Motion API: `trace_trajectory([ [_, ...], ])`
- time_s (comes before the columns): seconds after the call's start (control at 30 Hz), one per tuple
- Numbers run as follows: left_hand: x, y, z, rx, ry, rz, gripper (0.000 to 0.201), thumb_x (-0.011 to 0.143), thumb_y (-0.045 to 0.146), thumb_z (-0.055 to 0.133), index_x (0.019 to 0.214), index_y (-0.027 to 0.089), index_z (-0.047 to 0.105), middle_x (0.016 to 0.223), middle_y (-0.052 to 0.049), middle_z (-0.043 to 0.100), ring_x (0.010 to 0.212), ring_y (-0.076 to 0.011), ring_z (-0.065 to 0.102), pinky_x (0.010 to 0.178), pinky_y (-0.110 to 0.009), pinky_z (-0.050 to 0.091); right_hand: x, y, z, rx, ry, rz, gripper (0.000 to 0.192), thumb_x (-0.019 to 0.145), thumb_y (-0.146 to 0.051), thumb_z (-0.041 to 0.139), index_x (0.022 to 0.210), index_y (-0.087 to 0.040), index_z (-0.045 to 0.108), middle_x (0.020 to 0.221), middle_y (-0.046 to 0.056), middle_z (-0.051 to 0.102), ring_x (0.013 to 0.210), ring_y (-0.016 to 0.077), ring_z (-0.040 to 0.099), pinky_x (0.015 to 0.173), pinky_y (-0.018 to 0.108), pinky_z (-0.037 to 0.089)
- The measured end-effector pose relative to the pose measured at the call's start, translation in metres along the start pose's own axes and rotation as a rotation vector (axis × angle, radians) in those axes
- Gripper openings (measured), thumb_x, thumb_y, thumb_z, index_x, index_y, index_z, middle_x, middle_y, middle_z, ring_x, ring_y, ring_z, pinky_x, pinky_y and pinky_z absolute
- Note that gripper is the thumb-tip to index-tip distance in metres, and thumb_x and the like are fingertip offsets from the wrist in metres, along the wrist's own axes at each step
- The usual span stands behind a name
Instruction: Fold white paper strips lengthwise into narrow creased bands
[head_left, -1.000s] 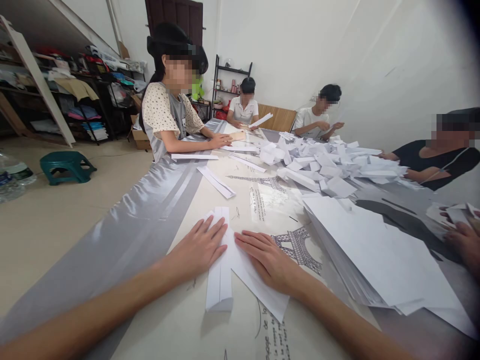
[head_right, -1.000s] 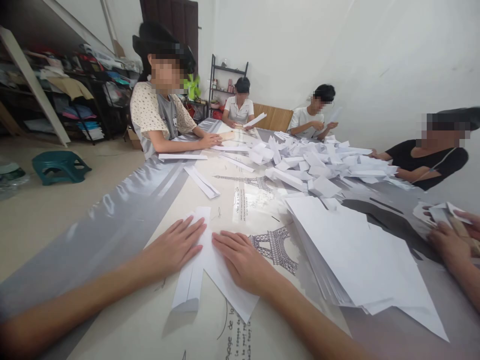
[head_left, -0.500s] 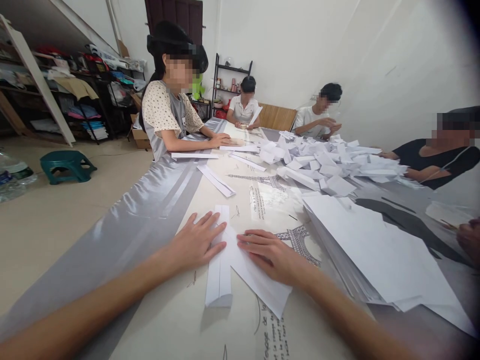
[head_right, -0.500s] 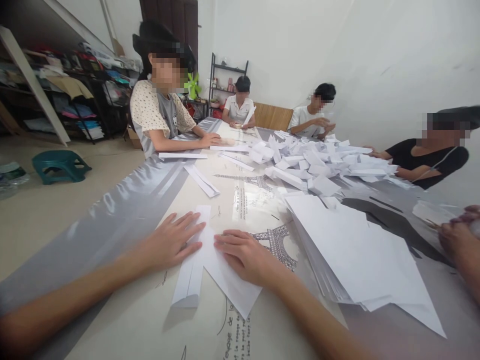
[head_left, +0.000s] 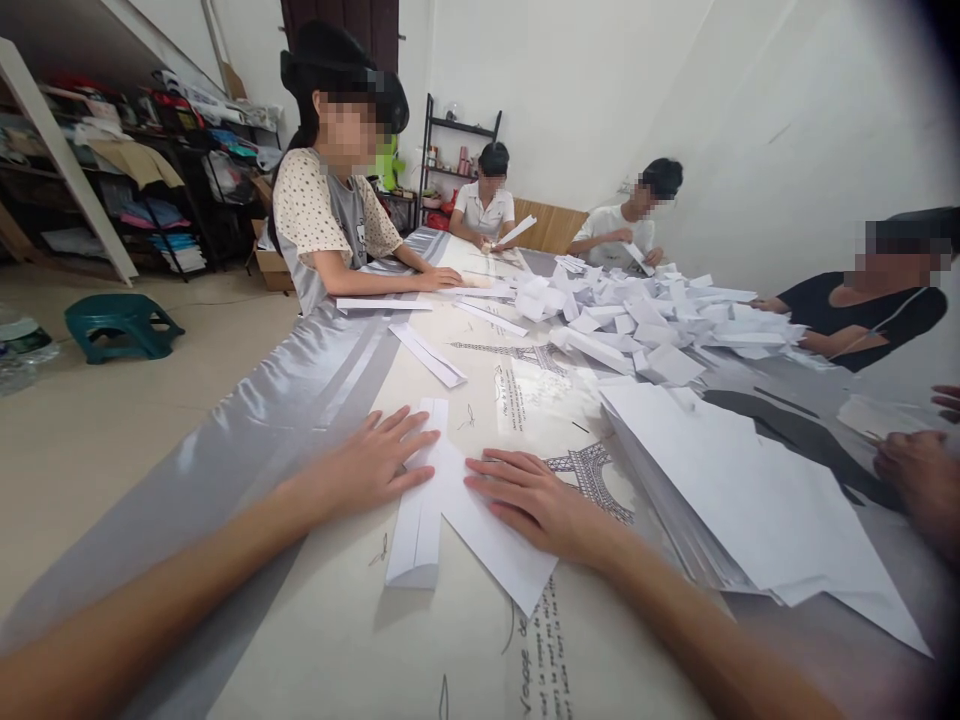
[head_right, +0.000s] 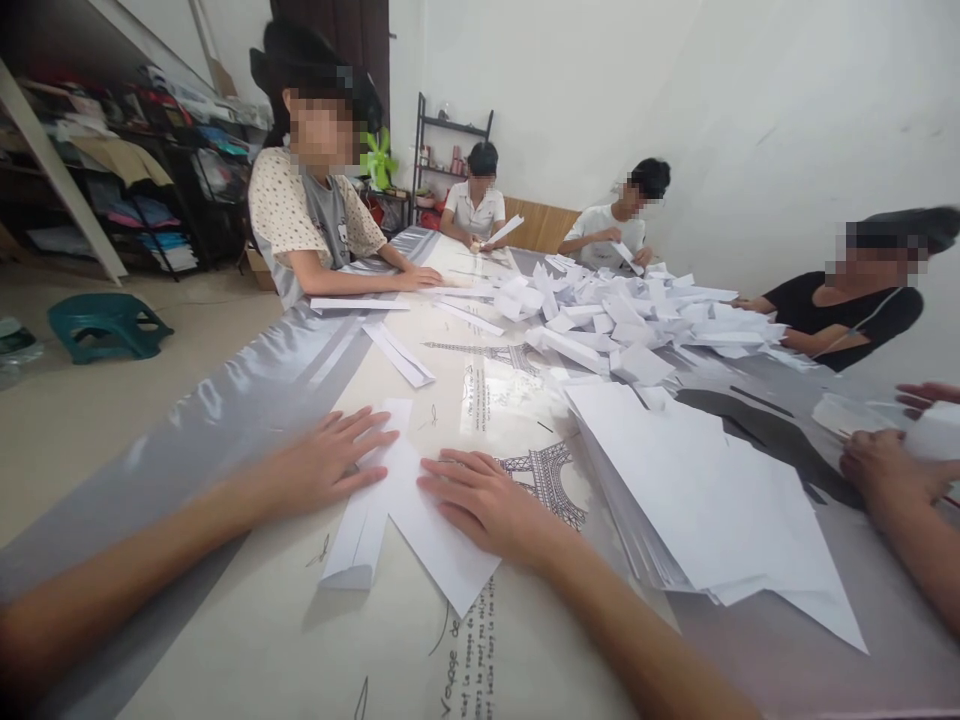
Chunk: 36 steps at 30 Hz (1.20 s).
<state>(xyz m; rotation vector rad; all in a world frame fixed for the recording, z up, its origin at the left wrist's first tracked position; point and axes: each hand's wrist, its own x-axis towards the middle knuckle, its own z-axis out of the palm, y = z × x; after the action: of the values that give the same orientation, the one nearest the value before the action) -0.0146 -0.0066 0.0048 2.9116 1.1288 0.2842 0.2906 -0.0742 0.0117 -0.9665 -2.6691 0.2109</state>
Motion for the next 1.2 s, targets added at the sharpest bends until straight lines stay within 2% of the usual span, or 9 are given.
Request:
trace_trajectory([
  [0.2, 0.001, 0.0, -0.001, 0.015, -0.029, -0.008, 0.058, 0.106, 0.061, 0.033, 0.153, 0.03, 0.044, 0.162, -0.008, 0.04, 0.149, -0.0322, 0.036, 0.117, -0.052, 0.03, 0.001, -0.004, -0.001, -0.012, 0.013, -0.007, 0.042, 0.108, -0.023, 0.042, 0.149, -0.031, 0.049, 0.152, 0.001, 0.054, 0.145, 0.0228, 0.044, 0.116, 0.052, 0.043],
  [0.33, 0.001, 0.004, 0.005, 0.097, 0.102, 0.063, 0.05, 0.107, 0.051, 0.038, 0.15, 0.028, 0.05, 0.16, -0.01, 0.042, 0.153, -0.035, 0.028, 0.12, -0.06, 0.023, 0.003, -0.006, -0.001, -0.006, 0.019, -0.019, 0.041, 0.108, -0.024, 0.042, 0.149, -0.029, 0.05, 0.151, 0.003, 0.055, 0.142, 0.0223, 0.047, 0.116, 0.051, 0.043],
  [0.43, 0.001, 0.01, 0.009, 0.136, 0.181, 0.151, 0.044, 0.108, 0.039, 0.04, 0.15, 0.027, 0.05, 0.158, -0.012, 0.046, 0.15, -0.0349, 0.034, 0.121, -0.06, 0.022, 0.003, -0.007, 0.0, -0.013, 0.02, -0.017, 0.041, 0.109, -0.023, 0.041, 0.147, -0.029, 0.051, 0.151, 0.003, 0.055, 0.141, 0.0221, 0.047, 0.115, 0.05, 0.043],
  [0.53, 0.0, 0.013, 0.009, 0.12, 0.148, 0.186, 0.045, 0.11, 0.038, 0.035, 0.154, 0.033, 0.043, 0.157, -0.012, 0.047, 0.144, -0.0334, 0.044, 0.117, -0.053, 0.032, 0.003, -0.008, 0.002, -0.02, 0.032, -0.021, 0.04, 0.108, -0.022, 0.041, 0.146, -0.026, 0.053, 0.152, 0.004, 0.054, 0.142, 0.0226, 0.046, 0.115, 0.048, 0.044],
  [0.6, -0.001, 0.014, 0.006, 0.103, 0.113, 0.174, 0.046, 0.111, 0.042, 0.031, 0.156, 0.036, 0.039, 0.159, -0.011, 0.043, 0.144, -0.0335, 0.044, 0.115, -0.051, 0.033, 0.003, -0.008, 0.002, -0.017, 0.043, -0.024, 0.039, 0.108, -0.021, 0.041, 0.145, -0.024, 0.054, 0.152, 0.005, 0.054, 0.141, 0.0233, 0.047, 0.114, 0.048, 0.045],
  [0.8, -0.002, 0.013, 0.0, 0.092, 0.027, 0.124, 0.047, 0.11, 0.044, 0.033, 0.157, 0.04, 0.035, 0.161, -0.01, 0.04, 0.144, -0.0339, 0.043, 0.113, -0.051, 0.035, 0.003, -0.008, -0.001, -0.019, 0.057, -0.01, 0.034, 0.107, -0.024, 0.046, 0.137, -0.025, 0.062, 0.143, 0.004, 0.063, 0.132, 0.0247, 0.054, 0.108, 0.05, 0.05],
  [1.0, -0.001, 0.016, 0.002, 0.136, 0.067, 0.159, 0.047, 0.11, 0.04, 0.033, 0.157, 0.038, 0.036, 0.158, -0.013, 0.043, 0.142, -0.0399, 0.043, 0.111, -0.058, 0.035, 0.003, -0.008, 0.0, -0.057, 0.09, -0.02, 0.028, 0.105, -0.023, 0.049, 0.126, -0.024, 0.068, 0.136, 0.002, 0.068, 0.117, 0.0246, 0.061, 0.104, 0.05, 0.051],
  [1.2, 0.0, 0.018, -0.002, 0.164, 0.003, 0.167, 0.049, 0.11, 0.039, 0.032, 0.159, 0.041, 0.03, 0.16, -0.012, 0.04, 0.144, -0.0415, 0.04, 0.112, -0.057, 0.035, 0.004, -0.007, 0.005, -0.065, 0.173, -0.042, 0.022, 0.105, -0.023, 0.052, 0.116, -0.023, 0.071, 0.129, 0.003, 0.072, 0.102, 0.0221, 0.068, 0.095, 0.046, 0.056],
])
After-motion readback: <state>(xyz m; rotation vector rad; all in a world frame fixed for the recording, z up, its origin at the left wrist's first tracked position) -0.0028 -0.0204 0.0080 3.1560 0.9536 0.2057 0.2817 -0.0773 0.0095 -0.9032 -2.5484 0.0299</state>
